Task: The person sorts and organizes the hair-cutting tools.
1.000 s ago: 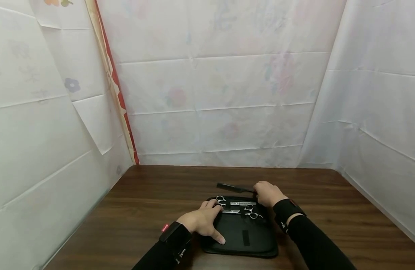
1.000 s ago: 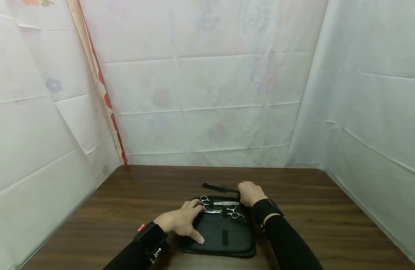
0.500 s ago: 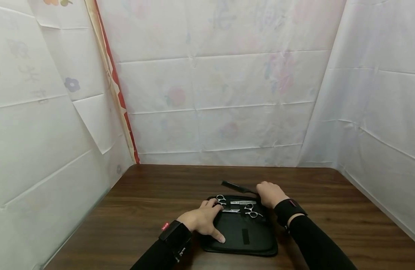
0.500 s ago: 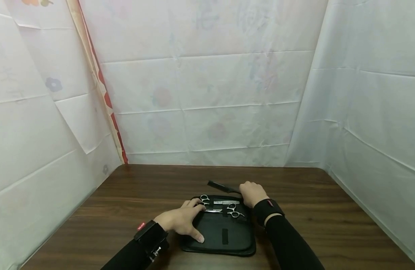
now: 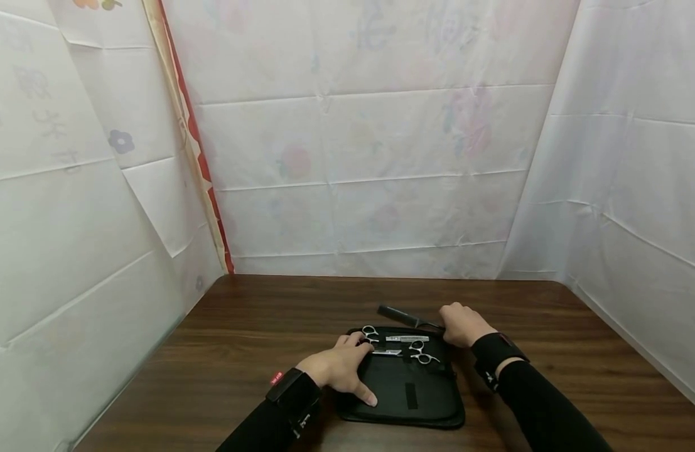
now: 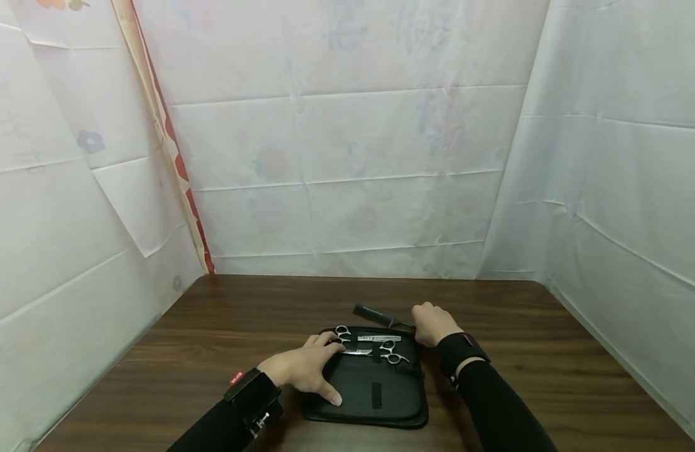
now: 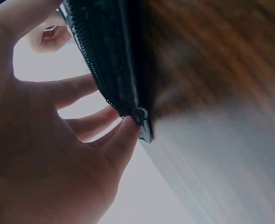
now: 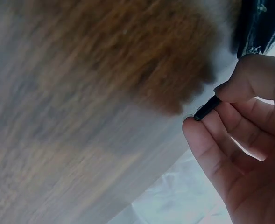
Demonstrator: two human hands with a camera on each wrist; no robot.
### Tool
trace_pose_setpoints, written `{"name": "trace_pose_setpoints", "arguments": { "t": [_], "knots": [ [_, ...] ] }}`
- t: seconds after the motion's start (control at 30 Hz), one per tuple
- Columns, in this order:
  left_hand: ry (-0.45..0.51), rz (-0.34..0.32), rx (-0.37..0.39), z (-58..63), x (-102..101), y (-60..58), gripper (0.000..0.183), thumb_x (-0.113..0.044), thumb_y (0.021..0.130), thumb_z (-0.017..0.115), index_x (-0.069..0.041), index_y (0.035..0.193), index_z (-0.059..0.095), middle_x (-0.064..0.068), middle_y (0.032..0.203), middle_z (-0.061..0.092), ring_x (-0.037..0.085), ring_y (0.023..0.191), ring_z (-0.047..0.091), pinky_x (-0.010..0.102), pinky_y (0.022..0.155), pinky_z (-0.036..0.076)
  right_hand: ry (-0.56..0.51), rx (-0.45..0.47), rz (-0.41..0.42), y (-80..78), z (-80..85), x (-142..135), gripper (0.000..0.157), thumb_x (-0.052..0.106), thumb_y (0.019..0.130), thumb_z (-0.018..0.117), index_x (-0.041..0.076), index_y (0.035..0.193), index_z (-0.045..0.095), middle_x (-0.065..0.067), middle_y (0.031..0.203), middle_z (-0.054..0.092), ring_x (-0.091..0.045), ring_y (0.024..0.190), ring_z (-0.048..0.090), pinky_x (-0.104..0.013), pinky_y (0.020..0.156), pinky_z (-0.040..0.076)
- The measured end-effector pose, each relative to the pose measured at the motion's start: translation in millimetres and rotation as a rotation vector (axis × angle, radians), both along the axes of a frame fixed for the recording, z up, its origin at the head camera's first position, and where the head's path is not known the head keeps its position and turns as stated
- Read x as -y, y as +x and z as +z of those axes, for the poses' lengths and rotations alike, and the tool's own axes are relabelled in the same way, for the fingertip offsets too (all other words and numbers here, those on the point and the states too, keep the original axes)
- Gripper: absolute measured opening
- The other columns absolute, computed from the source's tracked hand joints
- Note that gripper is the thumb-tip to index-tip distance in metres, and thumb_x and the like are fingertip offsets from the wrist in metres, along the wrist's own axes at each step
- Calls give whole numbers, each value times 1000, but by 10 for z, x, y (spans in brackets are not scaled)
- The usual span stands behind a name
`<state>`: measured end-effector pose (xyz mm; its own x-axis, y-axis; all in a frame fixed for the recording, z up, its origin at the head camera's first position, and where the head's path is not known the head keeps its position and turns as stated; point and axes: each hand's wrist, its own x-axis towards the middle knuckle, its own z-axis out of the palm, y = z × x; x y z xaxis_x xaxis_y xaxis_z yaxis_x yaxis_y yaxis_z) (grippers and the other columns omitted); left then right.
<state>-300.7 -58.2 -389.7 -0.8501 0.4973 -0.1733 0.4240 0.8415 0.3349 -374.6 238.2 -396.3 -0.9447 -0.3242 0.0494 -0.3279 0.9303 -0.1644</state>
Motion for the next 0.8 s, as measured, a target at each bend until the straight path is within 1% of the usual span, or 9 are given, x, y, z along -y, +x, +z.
{"name": "trace_pose_setpoints", "arguments": {
  "t": [0.17, 0.37, 0.53, 0.6, 0.67, 0.77, 0.8],
  "knots": [
    [3, 2, -1, -2, -2, -11, 94, -54, 71, 90, -16, 148, 51, 7, 161, 30, 30, 147, 28, 52, 107, 42, -8, -12, -3, 3, 4, -15, 16, -4, 82, 72, 8, 84, 61, -4, 76, 52, -21, 65, 50, -39, 61, 42],
    [17, 4, 4, -2, 1, -3, 93, -53, 72, 90, -18, 149, 51, 7, 162, 29, 29, 148, 27, 52, 106, 43, -5, -14, 16, -6, 8, -15, 20, -5, 80, 70, 10, 77, 57, -3, 71, 50, -19, 61, 46, -36, 58, 37],
    [38, 1, 10, -4, 18, 18, 93, -53, 72, 89, -18, 150, 50, 5, 161, 30, 28, 148, 27, 52, 105, 44, -11, -29, 4, 41, 57, 5, 17, -5, 80, 71, 9, 80, 60, -3, 73, 51, -19, 61, 46, -36, 57, 37],
    [45, -6, 10, -2, 28, 16, 92, -53, 75, 88, -18, 150, 50, 6, 161, 31, 28, 147, 28, 52, 105, 44, -28, -38, 20, 69, 75, 30, 18, -5, 80, 71, 8, 83, 60, -3, 74, 51, -19, 62, 46, -35, 57, 38],
    [58, -14, -1, -6, 39, 3, 88, -54, 78, 85, -17, 150, 50, 7, 158, 34, 29, 146, 31, 52, 105, 44, -52, -36, 41, 99, 91, 65, 20, -7, 81, 70, 8, 81, 58, -3, 72, 48, -18, 61, 42, -35, 57, 34],
    [83, -22, -39, -17, 59, -16, 81, -54, 85, 79, -15, 150, 50, 8, 152, 42, 30, 141, 37, 50, 105, 44, -72, -48, 92, 146, 109, 123, 22, -9, 80, 68, 9, 78, 56, -2, 71, 45, -17, 60, 40, -34, 57, 32],
    [94, -24, -62, -26, 64, -24, 77, -53, 87, 77, -14, 149, 51, 8, 149, 45, 30, 139, 40, 50, 105, 45, -76, -52, 105, 162, 115, 143, 23, -10, 79, 67, 10, 77, 55, -1, 70, 45, -16, 60, 39, -34, 57, 31]
  ]
}}
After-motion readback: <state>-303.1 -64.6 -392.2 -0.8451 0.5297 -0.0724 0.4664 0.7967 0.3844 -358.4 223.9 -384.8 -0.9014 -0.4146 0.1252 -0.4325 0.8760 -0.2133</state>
